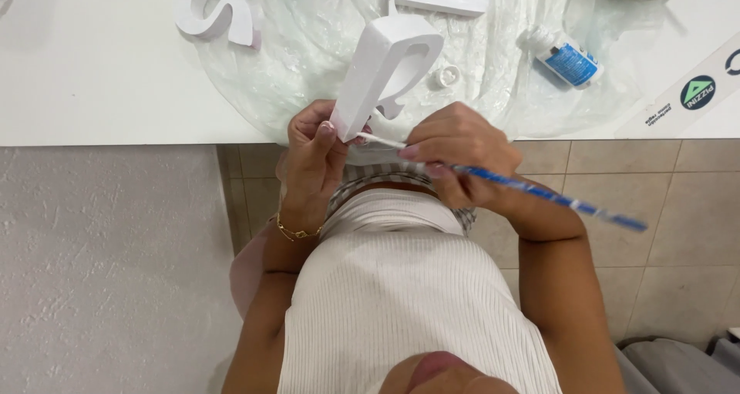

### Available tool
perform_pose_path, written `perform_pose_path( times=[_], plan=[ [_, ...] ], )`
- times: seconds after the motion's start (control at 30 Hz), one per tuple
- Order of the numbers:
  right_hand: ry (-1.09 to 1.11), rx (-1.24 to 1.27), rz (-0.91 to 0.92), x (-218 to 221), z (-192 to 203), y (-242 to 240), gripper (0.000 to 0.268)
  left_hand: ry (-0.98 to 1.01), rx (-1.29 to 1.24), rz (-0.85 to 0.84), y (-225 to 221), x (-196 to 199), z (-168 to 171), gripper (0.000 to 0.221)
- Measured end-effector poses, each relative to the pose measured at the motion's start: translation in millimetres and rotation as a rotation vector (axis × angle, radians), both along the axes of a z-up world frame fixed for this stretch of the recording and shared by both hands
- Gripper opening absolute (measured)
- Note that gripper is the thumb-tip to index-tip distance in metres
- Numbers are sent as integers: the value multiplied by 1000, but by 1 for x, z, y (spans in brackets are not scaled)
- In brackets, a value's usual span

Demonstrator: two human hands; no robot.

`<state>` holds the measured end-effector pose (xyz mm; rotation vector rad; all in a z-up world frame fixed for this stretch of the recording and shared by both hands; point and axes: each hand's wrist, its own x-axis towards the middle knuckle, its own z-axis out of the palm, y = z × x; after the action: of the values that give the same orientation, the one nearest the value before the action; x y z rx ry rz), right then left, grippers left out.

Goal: Painting large 3D decorative letters with white acrylic paint using a brush.

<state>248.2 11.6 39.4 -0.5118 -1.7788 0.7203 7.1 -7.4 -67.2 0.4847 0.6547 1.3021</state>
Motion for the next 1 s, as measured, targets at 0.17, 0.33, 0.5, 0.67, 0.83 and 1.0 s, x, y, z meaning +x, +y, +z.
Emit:
perform_pose_path(
  times=[0.17, 0.33, 0.5, 0.67, 0.83, 1.0],
  plan=[
    [-110, 12, 338, 0, 0, 28, 41, -22, 19, 11, -2, 1, -3, 49],
    [-118, 166, 60, -2, 33, 16, 29, -45, 11, 6, -1, 5, 7, 49],
    [-52, 180, 133, 6, 38, 32, 27, -65, -11, -4, -6, 1, 16, 48],
    [84, 353, -73, 28, 35, 31, 37, -113, -176, -14, -5, -7, 61, 53],
    [19, 235, 13, 2, 32, 19, 23, -303, -298, 85, -13, -23, 51, 53],
    [-51, 258, -112, -20, 34, 7, 14, -409, -361, 93, -19, -25, 54, 60]
  ],
)
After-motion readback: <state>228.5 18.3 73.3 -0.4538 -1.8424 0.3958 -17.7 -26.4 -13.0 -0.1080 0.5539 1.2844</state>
